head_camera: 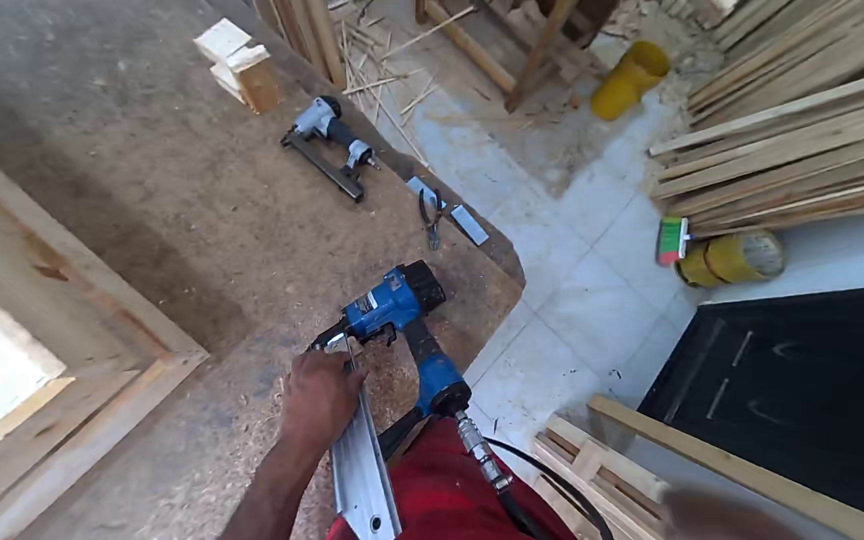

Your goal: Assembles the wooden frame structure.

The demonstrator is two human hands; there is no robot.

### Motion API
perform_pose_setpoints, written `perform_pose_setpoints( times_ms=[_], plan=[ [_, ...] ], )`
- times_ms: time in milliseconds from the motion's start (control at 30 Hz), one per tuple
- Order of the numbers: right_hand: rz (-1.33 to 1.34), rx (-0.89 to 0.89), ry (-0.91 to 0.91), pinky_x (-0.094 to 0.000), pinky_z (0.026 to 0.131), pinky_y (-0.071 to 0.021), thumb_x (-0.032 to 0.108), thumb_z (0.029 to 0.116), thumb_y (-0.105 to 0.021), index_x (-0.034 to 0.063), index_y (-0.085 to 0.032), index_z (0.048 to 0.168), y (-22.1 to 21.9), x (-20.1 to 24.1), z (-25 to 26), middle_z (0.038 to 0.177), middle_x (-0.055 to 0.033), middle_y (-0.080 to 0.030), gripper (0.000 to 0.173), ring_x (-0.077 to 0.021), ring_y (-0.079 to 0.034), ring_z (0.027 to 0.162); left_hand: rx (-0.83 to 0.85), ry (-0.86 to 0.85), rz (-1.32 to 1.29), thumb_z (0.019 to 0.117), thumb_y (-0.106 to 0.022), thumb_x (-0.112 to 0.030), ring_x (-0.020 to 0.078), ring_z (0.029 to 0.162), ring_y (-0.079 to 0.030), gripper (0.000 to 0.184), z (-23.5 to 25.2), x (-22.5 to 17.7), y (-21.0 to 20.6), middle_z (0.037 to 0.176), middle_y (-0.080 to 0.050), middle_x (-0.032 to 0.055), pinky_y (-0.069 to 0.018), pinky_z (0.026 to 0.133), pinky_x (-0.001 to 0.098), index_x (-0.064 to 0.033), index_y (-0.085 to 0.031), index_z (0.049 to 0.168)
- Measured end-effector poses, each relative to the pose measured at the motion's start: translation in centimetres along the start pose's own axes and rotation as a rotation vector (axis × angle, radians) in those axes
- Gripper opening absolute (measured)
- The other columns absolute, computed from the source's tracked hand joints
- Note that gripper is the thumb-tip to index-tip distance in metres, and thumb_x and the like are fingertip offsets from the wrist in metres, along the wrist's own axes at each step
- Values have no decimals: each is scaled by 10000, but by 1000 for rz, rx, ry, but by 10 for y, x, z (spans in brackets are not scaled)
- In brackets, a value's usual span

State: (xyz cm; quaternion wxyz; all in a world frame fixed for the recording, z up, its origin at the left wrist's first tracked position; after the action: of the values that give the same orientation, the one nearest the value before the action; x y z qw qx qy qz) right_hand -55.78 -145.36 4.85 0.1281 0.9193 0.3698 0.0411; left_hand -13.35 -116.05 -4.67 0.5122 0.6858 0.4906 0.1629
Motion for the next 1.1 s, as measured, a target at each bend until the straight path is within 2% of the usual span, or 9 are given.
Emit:
perform_pose_setpoints(
  times_ms=[67, 200, 367, 567, 700, 867, 967, 1033, 1100],
  plan=[
    [106, -388, 58, -636, 893, -522, 321, 1050, -564, 1, -672, 1186, 85, -6, 63, 1053, -237, -696, 364, -410, -678, 1005, 3, 47, -41, 944, -692, -504, 365, 1241, -588, 451, -1, 0, -1, 1189, -694, 142, -489, 1029, 561, -138, -735, 1203],
    [333, -982, 252, -594, 1042, -504, 336, 1041, -572, 24, -614, 1351, 252, 111, 151, 1285, -212, -657, 441, -370, -639, 1203, -17, 73, -82, 932, -711, -500, 355, 1246, -594, 497, -1, 4, -6, 1217, -687, 151, -488, 1048, 554, -112, -708, 1243],
    [383, -973, 214, -634, 955, -522, 379, 981, -639, 3, -637, 1265, 339, 204, 269, 1221, -253, -657, 471, -428, -641, 1155, 24, 101, -110, 943, -668, -552, 302, 1287, -571, 499, -1, 8, -5, 1255, -677, 97, -469, 1090, 502, -166, -705, 1258],
    [204, -864, 208, -686, 847, -518, 360, 942, -712, -24, -688, 1014, 358, 212, 307, 1048, -274, -686, 392, -463, -666, 1022, 65, 178, -172, 945, -635, -581, 264, 1364, -511, 501, -4, 10, -8, 1310, -653, 54, -439, 1131, 463, -204, -694, 1270],
    [299, -773, 284, -671, 902, -502, 341, 941, -743, -50, -685, 1052, 363, 201, 313, 1040, -274, -681, 411, -442, -657, 1019, 53, 179, -174, 942, -633, -593, 261, 1369, -499, 510, -5, 8, -13, 1301, -646, 48, -439, 1128, 446, -206, -689, 1271],
    [446, -864, 253, -645, 801, -523, 324, 998, -623, -40, -620, 1076, 352, 203, 274, 982, -256, -662, 372, -417, -664, 925, 36, 181, -169, 935, -662, -571, 285, 1316, -538, 504, -5, 6, -12, 1253, -659, 82, -461, 1102, 453, -170, -702, 1237],
    [847, -813, 391, -466, 696, -625, 252, 1024, -549, 0, -530, 1251, 321, 213, 221, 987, -134, -737, 339, -265, -738, 796, 40, 151, -169, 956, -654, -517, 285, 1251, -579, 418, -5, 0, -11, 1186, -678, 89, -485, 1072, 468, -143, -737, 1125],
    [1074, -683, 575, -343, 515, -552, 185, 993, -521, 39, -495, 1203, 281, 237, 182, 865, -91, -705, 257, -182, -649, 593, 71, 89, -212, 976, -648, -451, 273, 1172, -616, 345, -25, -9, -8, 1081, -700, 78, -491, 1049, 481, -123, -752, 989],
    [1032, -504, 764, -292, 487, -446, 269, 992, -526, 89, -503, 1145, 238, 270, 138, 795, -27, -603, 237, -116, -516, 546, 107, -18, -268, 979, -636, -429, 243, 1074, -656, 340, -54, -19, 4, 975, -723, 49, -500, 1020, 476, -128, -767, 890]
  ],
)
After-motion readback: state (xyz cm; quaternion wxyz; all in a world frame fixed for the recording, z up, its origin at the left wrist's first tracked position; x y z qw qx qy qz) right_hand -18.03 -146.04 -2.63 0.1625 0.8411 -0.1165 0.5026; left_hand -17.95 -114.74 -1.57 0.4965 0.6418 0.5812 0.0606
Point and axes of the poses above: each hand's wrist, its own z-axis towards the middle knuckle, its own y-axis out of the back of the hand, x = y × z, the point moved 4 cm from there along z, towards the middle knuckle
